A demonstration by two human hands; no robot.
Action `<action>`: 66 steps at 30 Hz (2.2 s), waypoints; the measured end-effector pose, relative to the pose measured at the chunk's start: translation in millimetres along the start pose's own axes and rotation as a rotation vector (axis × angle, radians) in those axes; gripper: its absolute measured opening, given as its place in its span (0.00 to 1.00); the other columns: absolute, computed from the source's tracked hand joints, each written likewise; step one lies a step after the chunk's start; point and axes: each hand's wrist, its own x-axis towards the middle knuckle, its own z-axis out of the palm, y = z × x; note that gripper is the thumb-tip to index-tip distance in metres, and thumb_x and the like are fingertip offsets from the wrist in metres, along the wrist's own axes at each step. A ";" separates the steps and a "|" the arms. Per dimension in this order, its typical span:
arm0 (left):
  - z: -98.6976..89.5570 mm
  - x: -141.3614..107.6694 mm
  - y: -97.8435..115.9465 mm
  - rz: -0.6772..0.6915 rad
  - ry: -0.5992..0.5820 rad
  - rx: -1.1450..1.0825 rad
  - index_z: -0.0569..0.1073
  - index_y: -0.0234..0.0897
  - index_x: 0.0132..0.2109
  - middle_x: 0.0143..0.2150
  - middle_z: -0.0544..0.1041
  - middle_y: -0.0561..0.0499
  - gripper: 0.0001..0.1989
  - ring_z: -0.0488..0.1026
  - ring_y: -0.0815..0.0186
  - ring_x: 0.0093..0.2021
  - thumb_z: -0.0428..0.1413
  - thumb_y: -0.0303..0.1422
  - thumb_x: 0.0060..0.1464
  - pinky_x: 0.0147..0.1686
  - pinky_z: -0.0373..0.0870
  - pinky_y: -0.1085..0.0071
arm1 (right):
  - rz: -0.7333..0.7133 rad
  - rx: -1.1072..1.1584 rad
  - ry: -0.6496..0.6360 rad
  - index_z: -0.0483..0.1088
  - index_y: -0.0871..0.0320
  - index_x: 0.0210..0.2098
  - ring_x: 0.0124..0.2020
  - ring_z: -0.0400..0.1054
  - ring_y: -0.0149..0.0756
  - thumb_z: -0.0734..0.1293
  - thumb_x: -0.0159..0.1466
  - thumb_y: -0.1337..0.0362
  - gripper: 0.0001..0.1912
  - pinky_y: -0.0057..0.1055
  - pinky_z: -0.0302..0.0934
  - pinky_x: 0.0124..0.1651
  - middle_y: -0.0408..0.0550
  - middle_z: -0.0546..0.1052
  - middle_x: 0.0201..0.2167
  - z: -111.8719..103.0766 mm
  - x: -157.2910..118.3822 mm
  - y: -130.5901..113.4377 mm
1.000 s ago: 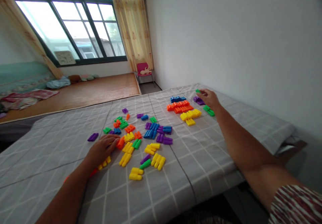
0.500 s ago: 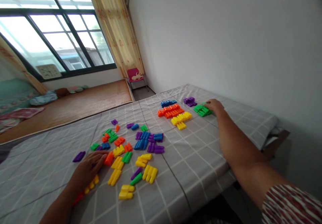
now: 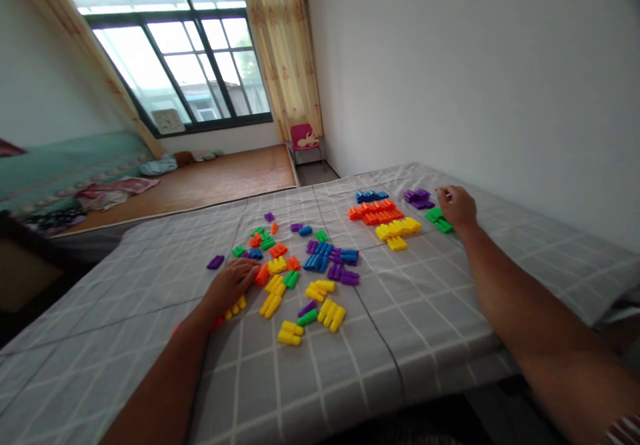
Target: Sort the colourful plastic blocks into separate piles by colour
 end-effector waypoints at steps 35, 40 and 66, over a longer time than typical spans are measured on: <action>3.3 -0.1 -8.7 0.012 -0.001 -0.051 0.80 0.41 0.41 0.47 0.80 0.47 0.24 0.75 0.59 0.49 0.45 0.50 0.60 0.53 0.70 0.62 | -0.486 0.457 -0.510 0.73 0.57 0.34 0.31 0.70 0.33 0.70 0.57 0.53 0.14 0.27 0.61 0.34 0.45 0.78 0.30 8.2 -7.6 -162.7; 1.0 2.7 -11.2 -0.007 0.010 -0.015 0.81 0.43 0.39 0.47 0.81 0.48 0.27 0.76 0.59 0.48 0.44 0.55 0.58 0.51 0.72 0.64 | 0.047 0.536 -0.224 0.73 0.60 0.36 0.31 0.71 0.35 0.71 0.54 0.50 0.19 0.31 0.65 0.35 0.52 0.79 0.33 -9.9 45.0 -26.6; 0.6 4.1 -15.6 -0.052 0.002 0.008 0.80 0.41 0.42 0.47 0.80 0.46 0.27 0.76 0.58 0.48 0.45 0.54 0.58 0.51 0.73 0.63 | 0.218 0.072 -0.064 0.67 0.58 0.53 0.49 0.68 0.40 0.64 0.67 0.58 0.17 0.41 0.67 0.49 0.52 0.70 0.53 -35.2 -17.1 66.2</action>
